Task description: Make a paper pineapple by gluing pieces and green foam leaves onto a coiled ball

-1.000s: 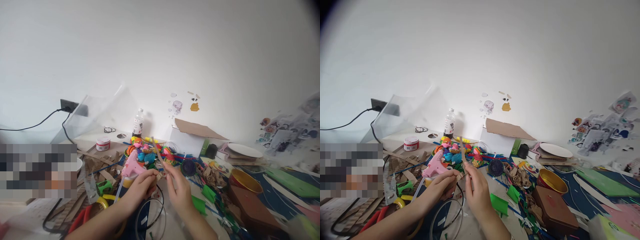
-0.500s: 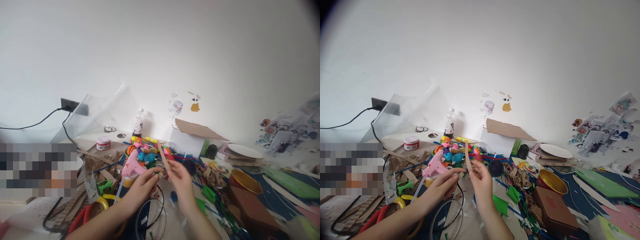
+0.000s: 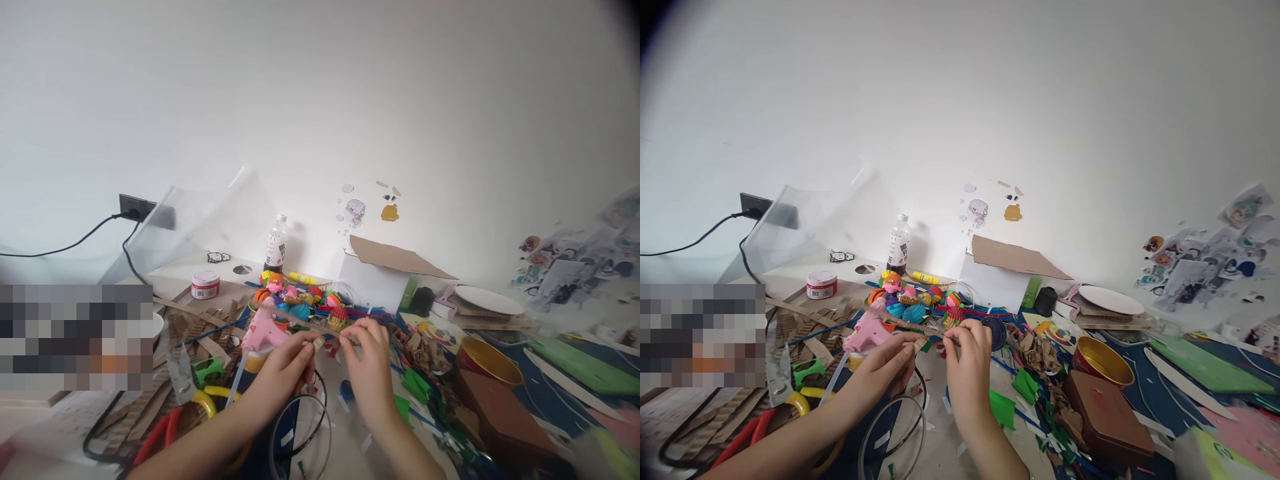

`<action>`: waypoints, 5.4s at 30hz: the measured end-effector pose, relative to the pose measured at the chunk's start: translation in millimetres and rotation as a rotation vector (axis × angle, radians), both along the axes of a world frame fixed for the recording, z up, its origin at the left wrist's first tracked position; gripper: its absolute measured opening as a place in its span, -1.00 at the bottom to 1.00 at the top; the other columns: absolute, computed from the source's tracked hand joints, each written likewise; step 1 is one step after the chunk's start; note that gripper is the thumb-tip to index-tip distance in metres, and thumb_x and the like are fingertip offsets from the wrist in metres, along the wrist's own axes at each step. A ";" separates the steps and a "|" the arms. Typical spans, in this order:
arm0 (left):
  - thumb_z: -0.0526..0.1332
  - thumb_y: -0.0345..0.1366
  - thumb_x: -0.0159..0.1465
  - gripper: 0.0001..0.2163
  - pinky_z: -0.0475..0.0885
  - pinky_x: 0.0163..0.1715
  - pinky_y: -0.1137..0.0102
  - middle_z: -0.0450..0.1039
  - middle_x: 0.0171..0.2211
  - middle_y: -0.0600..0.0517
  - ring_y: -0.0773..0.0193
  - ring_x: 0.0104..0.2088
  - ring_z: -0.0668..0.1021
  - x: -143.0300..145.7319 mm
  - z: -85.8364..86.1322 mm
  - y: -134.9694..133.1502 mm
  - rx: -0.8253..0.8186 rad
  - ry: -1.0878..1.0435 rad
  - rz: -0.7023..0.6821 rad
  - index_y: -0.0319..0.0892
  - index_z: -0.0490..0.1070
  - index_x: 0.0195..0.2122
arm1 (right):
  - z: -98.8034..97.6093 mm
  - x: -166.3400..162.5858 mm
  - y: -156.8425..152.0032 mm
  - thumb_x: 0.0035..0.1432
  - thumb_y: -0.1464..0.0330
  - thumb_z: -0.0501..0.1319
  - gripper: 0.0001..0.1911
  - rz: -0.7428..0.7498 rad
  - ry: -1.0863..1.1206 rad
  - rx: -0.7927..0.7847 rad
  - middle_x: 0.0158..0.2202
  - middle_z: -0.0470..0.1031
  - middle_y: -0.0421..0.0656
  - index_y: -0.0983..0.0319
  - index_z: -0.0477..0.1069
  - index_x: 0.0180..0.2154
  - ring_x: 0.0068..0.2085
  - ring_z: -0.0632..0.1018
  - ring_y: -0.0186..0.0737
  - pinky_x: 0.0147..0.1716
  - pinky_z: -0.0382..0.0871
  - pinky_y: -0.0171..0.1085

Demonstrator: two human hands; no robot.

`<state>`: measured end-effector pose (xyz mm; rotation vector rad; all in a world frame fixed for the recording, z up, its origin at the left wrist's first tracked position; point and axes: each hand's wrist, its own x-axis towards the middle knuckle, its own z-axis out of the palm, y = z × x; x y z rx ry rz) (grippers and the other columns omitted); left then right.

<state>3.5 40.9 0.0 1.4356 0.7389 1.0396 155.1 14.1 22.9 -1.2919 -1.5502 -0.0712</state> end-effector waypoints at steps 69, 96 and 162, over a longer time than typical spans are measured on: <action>-0.04 -0.21 0.29 -0.78 0.20 -0.48 0.47 0.19 -0.53 0.13 0.33 -0.48 0.28 -6.8 2.9 -8.3 0.507 0.365 0.148 -0.14 0.17 -0.47 | -17.9 -19.2 -5.2 0.20 0.32 0.06 -0.76 0.362 0.209 -0.147 -0.43 0.43 -0.17 0.22 0.40 -0.45 -0.34 0.45 -0.25 -0.31 0.33 -0.31; 0.06 -0.22 0.23 -0.83 0.25 -0.51 0.49 0.28 -0.52 0.12 0.35 -0.51 0.34 -3.4 4.0 -6.7 0.341 0.245 0.094 -0.19 0.33 -0.41 | -17.2 -14.1 -2.1 0.18 0.32 0.07 -0.75 0.314 0.305 -0.112 -0.45 0.50 -0.14 0.23 0.45 -0.47 -0.37 0.50 -0.21 -0.38 0.35 -0.30; 0.05 -0.21 0.24 -0.77 0.17 -0.56 0.51 0.17 -0.59 0.16 0.38 -0.56 0.27 -6.4 0.2 -5.1 0.397 0.280 0.050 -0.16 0.19 -0.53 | -18.0 -15.1 -1.7 0.19 0.32 0.01 -0.73 0.182 0.114 -0.079 -0.50 0.44 -0.13 0.23 0.36 -0.49 -0.43 0.45 -0.20 -0.39 0.29 -0.27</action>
